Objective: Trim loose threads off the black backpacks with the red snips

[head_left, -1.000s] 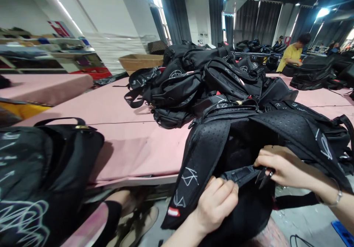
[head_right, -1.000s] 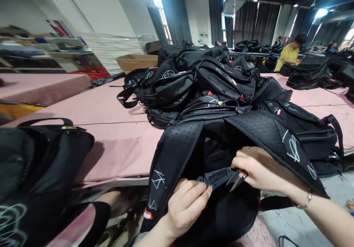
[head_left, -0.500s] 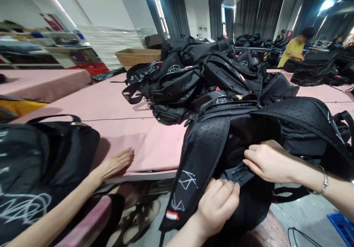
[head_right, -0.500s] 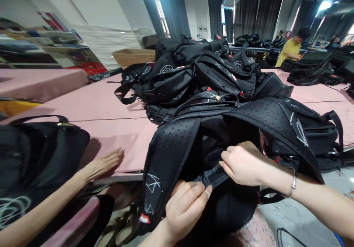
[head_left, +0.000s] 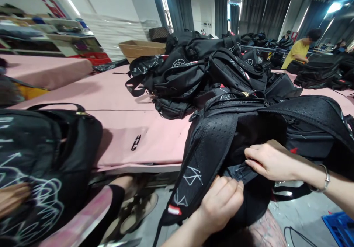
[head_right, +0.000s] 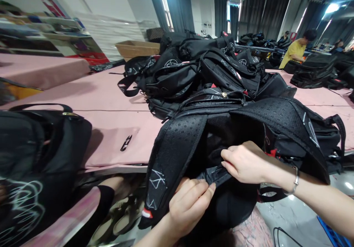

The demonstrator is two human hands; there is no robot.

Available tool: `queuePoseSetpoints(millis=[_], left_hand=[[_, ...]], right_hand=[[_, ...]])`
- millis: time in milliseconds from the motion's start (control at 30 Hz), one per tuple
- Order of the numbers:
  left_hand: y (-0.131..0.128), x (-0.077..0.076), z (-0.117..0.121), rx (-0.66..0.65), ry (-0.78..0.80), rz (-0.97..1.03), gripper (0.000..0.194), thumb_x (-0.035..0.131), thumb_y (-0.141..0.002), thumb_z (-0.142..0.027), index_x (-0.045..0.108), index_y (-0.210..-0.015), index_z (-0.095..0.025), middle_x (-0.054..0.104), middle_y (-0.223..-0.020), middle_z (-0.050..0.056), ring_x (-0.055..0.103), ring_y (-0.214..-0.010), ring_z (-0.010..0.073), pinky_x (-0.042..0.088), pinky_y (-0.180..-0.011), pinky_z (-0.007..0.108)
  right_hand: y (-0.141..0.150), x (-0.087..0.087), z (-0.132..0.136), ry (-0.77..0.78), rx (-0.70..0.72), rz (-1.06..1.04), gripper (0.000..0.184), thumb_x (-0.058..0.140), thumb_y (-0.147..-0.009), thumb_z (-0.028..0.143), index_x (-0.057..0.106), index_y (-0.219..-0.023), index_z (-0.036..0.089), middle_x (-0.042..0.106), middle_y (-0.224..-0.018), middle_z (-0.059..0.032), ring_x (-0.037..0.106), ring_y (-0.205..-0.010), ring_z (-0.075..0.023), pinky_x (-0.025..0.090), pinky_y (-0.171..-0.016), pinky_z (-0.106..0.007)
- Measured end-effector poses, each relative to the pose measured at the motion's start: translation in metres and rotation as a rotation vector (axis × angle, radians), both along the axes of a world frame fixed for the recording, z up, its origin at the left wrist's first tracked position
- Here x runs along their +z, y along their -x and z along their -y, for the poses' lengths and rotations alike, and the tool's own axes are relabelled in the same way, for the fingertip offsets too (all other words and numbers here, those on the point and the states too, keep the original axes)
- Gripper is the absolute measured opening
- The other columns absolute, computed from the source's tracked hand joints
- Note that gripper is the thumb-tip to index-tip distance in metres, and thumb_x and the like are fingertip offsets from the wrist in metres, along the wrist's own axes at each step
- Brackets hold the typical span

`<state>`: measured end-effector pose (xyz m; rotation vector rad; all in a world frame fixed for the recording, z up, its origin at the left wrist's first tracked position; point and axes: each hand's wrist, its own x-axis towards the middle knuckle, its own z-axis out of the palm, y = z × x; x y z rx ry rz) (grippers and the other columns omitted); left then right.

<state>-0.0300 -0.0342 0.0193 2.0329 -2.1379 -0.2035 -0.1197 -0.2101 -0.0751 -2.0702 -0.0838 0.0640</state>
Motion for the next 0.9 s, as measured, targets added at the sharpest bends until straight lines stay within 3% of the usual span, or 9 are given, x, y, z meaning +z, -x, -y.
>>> queuePoseSetpoints(millis=[367, 900], left_hand=[[0.0015, 0.0008, 0.0022, -0.011, -0.006, -0.004, 0.015, 0.053, -0.078, -0.004, 0.055, -0.092, -0.004, 0.055, -0.082, 0.008, 0.042, -0.076, 0.0142, 0.035, -0.069, 0.029], [0.0027, -0.0007, 0.0064, 0.006, 0.04, 0.017, 0.012, 0.055, -0.076, -0.004, 0.054, -0.088, -0.004, 0.054, -0.077, 0.008, 0.042, -0.073, 0.0133, 0.033, -0.064, 0.028]], right_hand=[[0.0002, -0.0032, 0.0031, -0.088, 0.029, -0.041, 0.026, 0.03, -0.092, 0.035, 0.044, -0.079, 0.017, 0.053, -0.077, 0.0021, 0.044, -0.066, -0.0103, 0.021, -0.059, -0.025], [-0.001, -0.0035, 0.002, -0.069, 0.051, -0.005, 0.025, 0.031, -0.091, 0.033, 0.045, -0.079, 0.017, 0.053, -0.078, 0.002, 0.045, -0.068, -0.0101, 0.022, -0.06, -0.026]])
